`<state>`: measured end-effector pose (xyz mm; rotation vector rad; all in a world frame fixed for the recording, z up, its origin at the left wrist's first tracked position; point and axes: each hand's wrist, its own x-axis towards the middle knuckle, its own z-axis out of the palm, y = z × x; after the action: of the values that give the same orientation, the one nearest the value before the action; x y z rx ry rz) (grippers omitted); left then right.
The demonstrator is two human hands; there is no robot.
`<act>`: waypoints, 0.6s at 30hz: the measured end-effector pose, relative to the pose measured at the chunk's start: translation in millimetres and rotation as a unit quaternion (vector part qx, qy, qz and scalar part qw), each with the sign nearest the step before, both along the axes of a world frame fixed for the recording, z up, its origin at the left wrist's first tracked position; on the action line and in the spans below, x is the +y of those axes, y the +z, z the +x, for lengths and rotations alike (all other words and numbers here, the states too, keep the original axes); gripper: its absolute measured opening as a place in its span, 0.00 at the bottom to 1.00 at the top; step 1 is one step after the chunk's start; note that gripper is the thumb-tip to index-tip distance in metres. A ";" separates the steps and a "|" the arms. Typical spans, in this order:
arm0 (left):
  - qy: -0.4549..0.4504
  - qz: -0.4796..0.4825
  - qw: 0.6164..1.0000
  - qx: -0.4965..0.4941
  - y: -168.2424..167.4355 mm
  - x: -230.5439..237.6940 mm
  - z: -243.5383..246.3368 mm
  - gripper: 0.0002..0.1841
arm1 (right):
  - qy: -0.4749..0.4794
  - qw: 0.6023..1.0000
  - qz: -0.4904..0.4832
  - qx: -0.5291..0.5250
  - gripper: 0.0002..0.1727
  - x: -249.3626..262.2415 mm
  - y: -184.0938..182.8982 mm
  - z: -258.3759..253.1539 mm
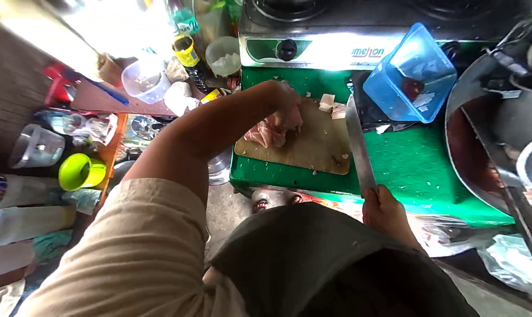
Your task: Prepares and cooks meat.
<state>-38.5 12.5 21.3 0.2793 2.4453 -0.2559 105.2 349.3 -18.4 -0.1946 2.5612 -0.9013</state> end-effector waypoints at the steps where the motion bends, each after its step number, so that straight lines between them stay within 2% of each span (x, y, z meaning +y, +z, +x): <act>1: -0.017 -0.001 1.000 0.008 0.0 -2.9 -1.8 0.30 | 0.007 1.000 -0.002 0.010 0.18 -1.0 -2.0 4.1; 4: -0.048 0.051 0.996 0.053 -1.7 -11.5 3.1 0.22 | 0.015 1.000 0.007 0.023 0.19 -4.3 0.1 14.8; 6: -0.034 0.106 0.990 0.088 -3.2 -22.3 4.1 0.21 | 0.011 0.999 0.015 0.042 0.18 -3.5 0.0 21.2; 8: 0.020 0.157 0.982 0.103 -2.8 -34.3 -3.6 0.21 | -0.008 0.999 0.023 0.043 0.18 -0.9 -0.3 26.5; 10: 0.120 0.226 0.962 0.095 11.9 -39.8 -6.9 0.23 | -0.023 0.999 0.023 0.035 0.18 4.0 -1.0 30.5; 12: 0.245 0.299 0.920 0.060 41.8 -35.5 -4.5 0.24 | -0.038 0.998 0.013 0.038 0.17 8.3 -3.2 33.9; 14: 0.338 0.363 0.868 0.025 72.4 -26.4 2.2 0.16 | -0.050 0.998 0.006 0.025 0.16 9.6 -1.9 36.1; 16: 0.393 0.436 0.809 -0.015 89.8 -19.4 6.7 0.08 | -0.059 0.998 -0.011 0.023 0.15 11.7 0.0 37.6; 18: 0.398 0.499 0.768 -0.057 97.4 -10.7 14.5 0.05 | -0.073 0.996 -0.038 0.036 0.15 14.2 -1.6 39.3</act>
<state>-24.0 1.7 118.7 -0.3209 2.1054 1.4075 144.5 363.5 -20.0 -0.0624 2.6363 -1.0649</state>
